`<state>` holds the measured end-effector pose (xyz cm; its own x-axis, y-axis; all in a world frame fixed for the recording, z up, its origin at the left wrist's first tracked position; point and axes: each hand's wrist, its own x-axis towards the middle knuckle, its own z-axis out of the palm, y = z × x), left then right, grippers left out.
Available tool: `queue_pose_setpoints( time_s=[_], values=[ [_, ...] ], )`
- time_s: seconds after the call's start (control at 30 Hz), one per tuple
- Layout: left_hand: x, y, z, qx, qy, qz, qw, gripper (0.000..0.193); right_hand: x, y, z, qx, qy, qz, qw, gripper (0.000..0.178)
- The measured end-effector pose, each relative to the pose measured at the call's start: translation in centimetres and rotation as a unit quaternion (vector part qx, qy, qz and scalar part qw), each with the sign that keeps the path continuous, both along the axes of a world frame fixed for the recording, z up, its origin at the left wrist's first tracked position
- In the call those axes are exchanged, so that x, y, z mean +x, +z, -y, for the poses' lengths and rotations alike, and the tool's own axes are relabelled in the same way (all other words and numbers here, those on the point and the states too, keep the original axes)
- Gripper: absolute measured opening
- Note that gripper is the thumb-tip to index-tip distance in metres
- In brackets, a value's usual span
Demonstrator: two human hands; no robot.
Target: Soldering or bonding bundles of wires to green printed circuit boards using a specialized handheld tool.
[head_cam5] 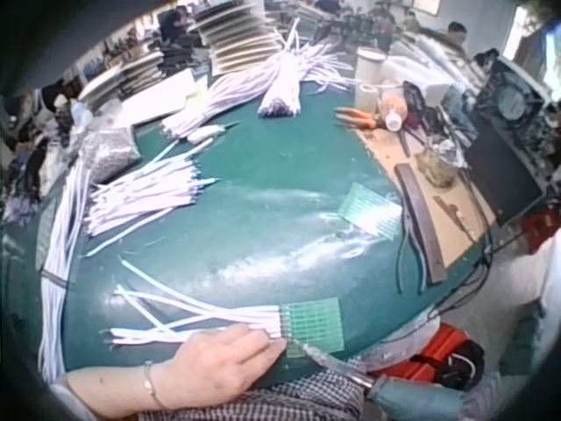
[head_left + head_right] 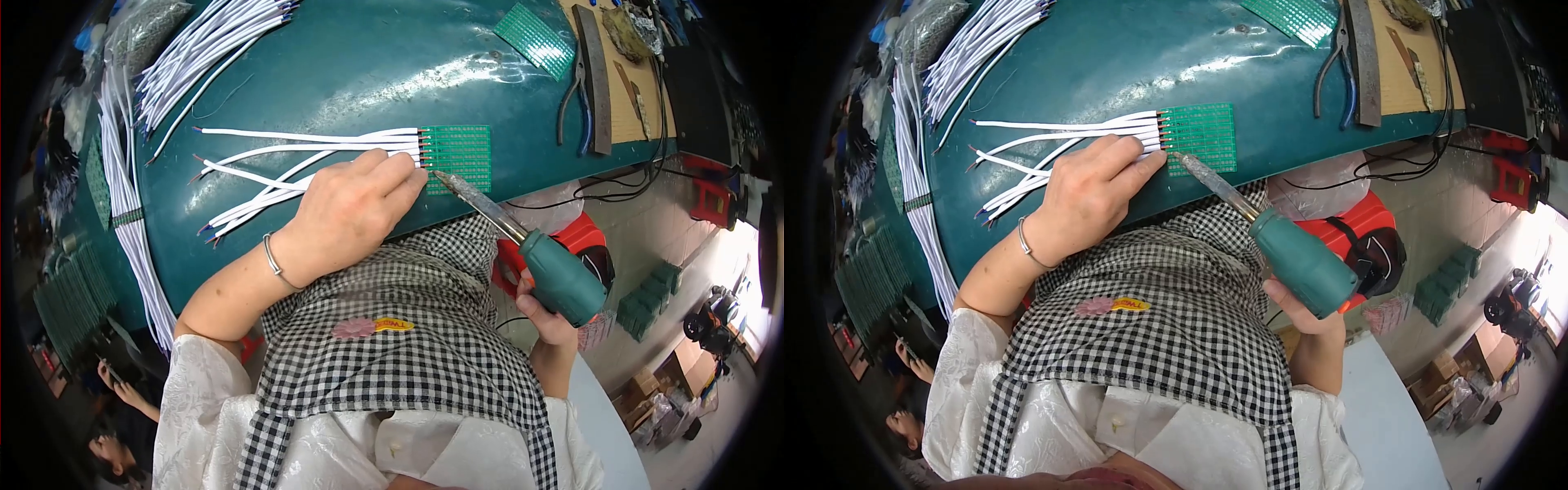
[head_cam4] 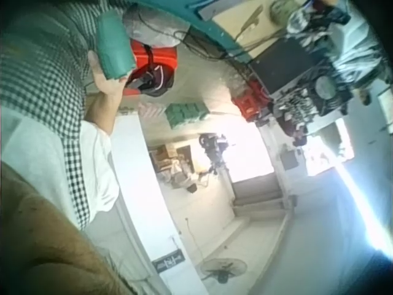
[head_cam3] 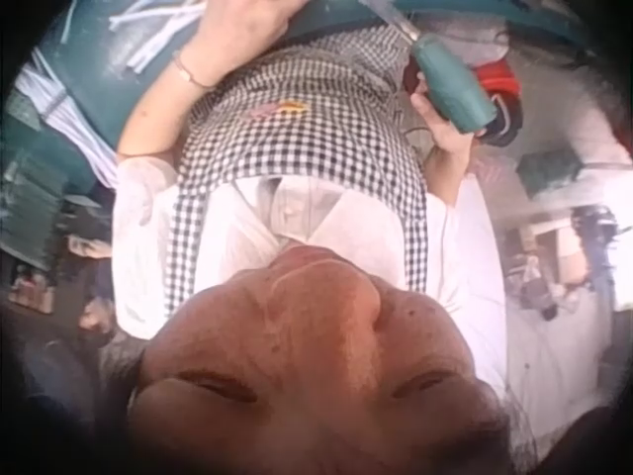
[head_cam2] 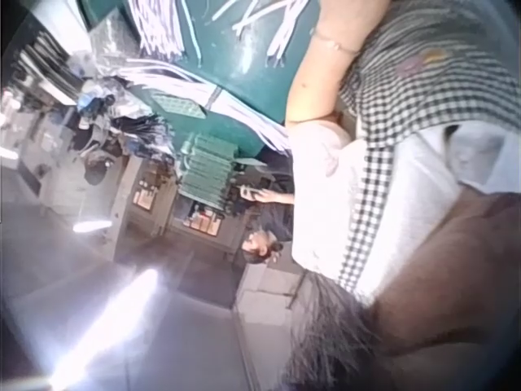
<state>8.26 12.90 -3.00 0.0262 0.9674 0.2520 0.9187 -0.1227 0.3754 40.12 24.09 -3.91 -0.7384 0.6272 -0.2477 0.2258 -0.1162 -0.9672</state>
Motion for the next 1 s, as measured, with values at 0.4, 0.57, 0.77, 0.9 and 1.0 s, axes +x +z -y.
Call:
queue_pose_setpoints(
  time_s=[0.4, 0.57, 0.77, 0.9, 1.0],
  values=[
    [0.1, 0.4, -0.1, -0.015, 0.002, 0.001, 1.000, 0.020, -0.2, 0.1, -0.9, -0.063, -0.031, -0.090, 0.994, 0.047],
    [0.1, 0.4, -0.1, -0.006, 0.003, -0.003, 1.000, 0.021, -1.0, 0.4, -0.5, -0.123, -0.042, -0.130, 0.983, 0.054],
    [0.1, 0.5, -0.1, -0.009, 0.001, 0.006, 1.000, 0.022, 0.5, -0.8, -0.2, -0.028, 0.031, -0.029, 0.999, 0.042],
    [0.1, 0.4, 0.0, -0.012, 0.002, 0.013, 1.000, 0.029, 1.6, -1.2, -0.8, 0.018, 0.045, -0.021, 0.999, 0.038],
    [0.0, 0.5, -0.1, -0.015, 0.003, 0.015, 1.000, 0.029, -0.1, 0.4, -0.8, -0.116, -0.054, -0.113, 0.985, 0.051]
  ],
)
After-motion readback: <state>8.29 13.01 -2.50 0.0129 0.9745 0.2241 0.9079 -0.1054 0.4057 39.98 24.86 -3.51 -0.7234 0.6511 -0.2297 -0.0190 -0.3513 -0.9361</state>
